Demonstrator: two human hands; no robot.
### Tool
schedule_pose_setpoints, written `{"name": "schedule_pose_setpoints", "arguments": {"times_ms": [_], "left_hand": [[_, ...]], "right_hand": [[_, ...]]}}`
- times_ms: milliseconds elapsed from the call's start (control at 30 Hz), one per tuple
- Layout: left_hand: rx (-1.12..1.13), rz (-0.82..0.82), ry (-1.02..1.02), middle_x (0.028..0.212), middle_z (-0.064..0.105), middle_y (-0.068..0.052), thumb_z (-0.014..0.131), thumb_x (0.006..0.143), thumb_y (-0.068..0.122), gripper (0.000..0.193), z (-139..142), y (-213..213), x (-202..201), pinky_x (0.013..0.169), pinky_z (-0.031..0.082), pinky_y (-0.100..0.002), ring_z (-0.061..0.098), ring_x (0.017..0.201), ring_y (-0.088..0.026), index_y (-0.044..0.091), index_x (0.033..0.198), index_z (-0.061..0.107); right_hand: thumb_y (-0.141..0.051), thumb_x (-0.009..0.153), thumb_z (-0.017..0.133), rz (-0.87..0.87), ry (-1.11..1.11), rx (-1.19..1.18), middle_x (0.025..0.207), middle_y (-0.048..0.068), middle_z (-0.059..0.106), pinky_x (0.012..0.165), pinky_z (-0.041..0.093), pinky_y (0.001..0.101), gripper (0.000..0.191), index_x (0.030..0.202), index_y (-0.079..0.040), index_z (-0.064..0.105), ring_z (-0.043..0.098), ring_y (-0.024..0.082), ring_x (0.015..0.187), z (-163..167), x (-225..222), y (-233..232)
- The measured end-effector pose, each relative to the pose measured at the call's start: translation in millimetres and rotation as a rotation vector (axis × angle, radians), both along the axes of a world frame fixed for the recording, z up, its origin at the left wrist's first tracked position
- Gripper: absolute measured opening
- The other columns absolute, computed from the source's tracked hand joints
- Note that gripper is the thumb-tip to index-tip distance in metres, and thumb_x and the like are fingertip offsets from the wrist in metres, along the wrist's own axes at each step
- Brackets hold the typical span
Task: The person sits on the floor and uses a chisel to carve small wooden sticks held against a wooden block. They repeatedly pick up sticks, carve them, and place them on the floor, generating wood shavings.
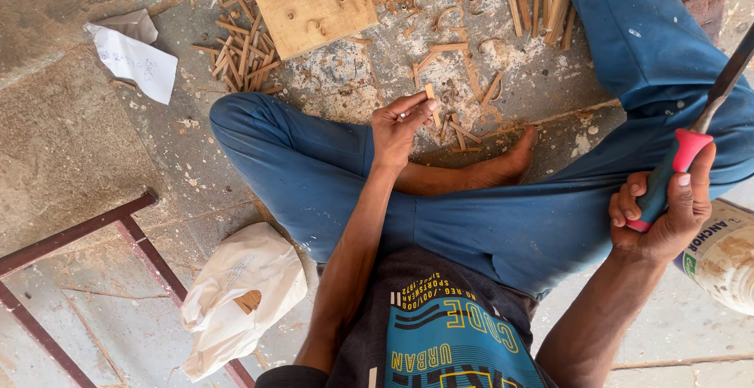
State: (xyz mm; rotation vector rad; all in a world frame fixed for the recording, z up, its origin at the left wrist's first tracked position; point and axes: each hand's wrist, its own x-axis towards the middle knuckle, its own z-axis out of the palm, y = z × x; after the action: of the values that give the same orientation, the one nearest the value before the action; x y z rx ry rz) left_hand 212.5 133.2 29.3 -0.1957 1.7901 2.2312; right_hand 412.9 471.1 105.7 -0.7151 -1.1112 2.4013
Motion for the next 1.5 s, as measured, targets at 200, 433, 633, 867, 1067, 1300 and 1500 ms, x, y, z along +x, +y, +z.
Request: {"name": "schedule_pose_setpoints", "arguments": {"times_ms": [200, 433, 633, 867, 1067, 1300, 1500], "left_hand": [[-0.215, 0.008, 0.341, 0.105, 0.077, -0.012, 0.079, 0.095, 0.011, 0.021, 23, 5, -4, 0.079, 0.066, -0.033, 0.075, 0.093, -0.020, 0.006, 0.114, 0.077], [0.346, 0.154, -0.256, 0.091, 0.076, -0.019, 0.077, 0.093, 0.013, 0.028, 48, 3, -13, 0.059, 0.065, -0.034, 0.075, 0.075, -0.022, -0.007, 0.112, 0.074], [0.614, 0.142, -0.398, 0.089, 0.075, -0.019, 0.075, 0.097, 0.014, 0.031, 64, -5, -18, 0.060, 0.064, -0.029, 0.074, 0.072, -0.022, -0.010, 0.115, 0.072], [0.707, 0.125, -0.466, 0.088, 0.074, -0.019, 0.074, 0.098, 0.014, 0.031, 65, -6, -20, 0.060, 0.064, -0.028, 0.073, 0.071, -0.021, -0.011, 0.117, 0.071], [0.576, 0.118, -0.418, 0.091, 0.075, -0.019, 0.074, 0.097, 0.015, 0.031, 60, -7, -17, 0.064, 0.066, -0.033, 0.075, 0.075, -0.022, -0.007, 0.118, 0.072], [-0.088, -0.013, -0.075, 0.102, 0.079, -0.014, 0.078, 0.091, 0.013, 0.025, 43, 4, -14, 0.075, 0.069, -0.033, 0.077, 0.089, -0.021, 0.006, 0.114, 0.077], [-0.462, -0.103, 0.342, 0.111, 0.079, -0.008, 0.079, 0.092, 0.011, 0.020, 48, 19, -6, 0.089, 0.061, -0.032, 0.075, 0.104, -0.017, 0.013, 0.112, 0.080]], "right_hand": [[-0.016, 0.123, 0.056, -0.003, 0.001, 0.028, 0.078, 0.018, 0.055, 0.041, 0.041, 0.0293, 0.046, 0.166, -0.011, 0.040, 0.051, 0.019, 0.050, 0, -3, -2], [-0.016, 0.122, 0.056, 0.007, 0.004, 0.030, 0.078, 0.018, 0.056, 0.041, 0.042, 0.0288, 0.046, 0.165, -0.010, 0.040, 0.051, 0.019, 0.050, 1, -3, -1], [-0.015, 0.123, 0.056, -0.006, 0.003, 0.039, 0.077, 0.017, 0.055, 0.041, 0.042, 0.0295, 0.047, 0.167, -0.010, 0.039, 0.052, 0.019, 0.053, 1, -3, -2], [-0.014, 0.122, 0.056, -0.004, -0.009, 0.035, 0.078, 0.017, 0.056, 0.042, 0.043, 0.0293, 0.049, 0.168, -0.012, 0.037, 0.052, 0.019, 0.052, -1, -3, 0], [-0.014, 0.122, 0.057, -0.006, -0.012, 0.038, 0.077, 0.017, 0.055, 0.042, 0.043, 0.0295, 0.050, 0.168, -0.012, 0.037, 0.052, 0.019, 0.052, 1, -5, -2], [-0.013, 0.122, 0.058, -0.024, -0.037, 0.025, 0.080, 0.020, 0.056, 0.042, 0.042, 0.0296, 0.049, 0.166, -0.013, 0.039, 0.051, 0.020, 0.052, 15, -14, -10], [-0.013, 0.121, 0.058, -0.030, -0.036, 0.031, 0.080, 0.020, 0.056, 0.041, 0.040, 0.0290, 0.044, 0.163, -0.013, 0.043, 0.049, 0.020, 0.050, 22, -17, -15]]}}
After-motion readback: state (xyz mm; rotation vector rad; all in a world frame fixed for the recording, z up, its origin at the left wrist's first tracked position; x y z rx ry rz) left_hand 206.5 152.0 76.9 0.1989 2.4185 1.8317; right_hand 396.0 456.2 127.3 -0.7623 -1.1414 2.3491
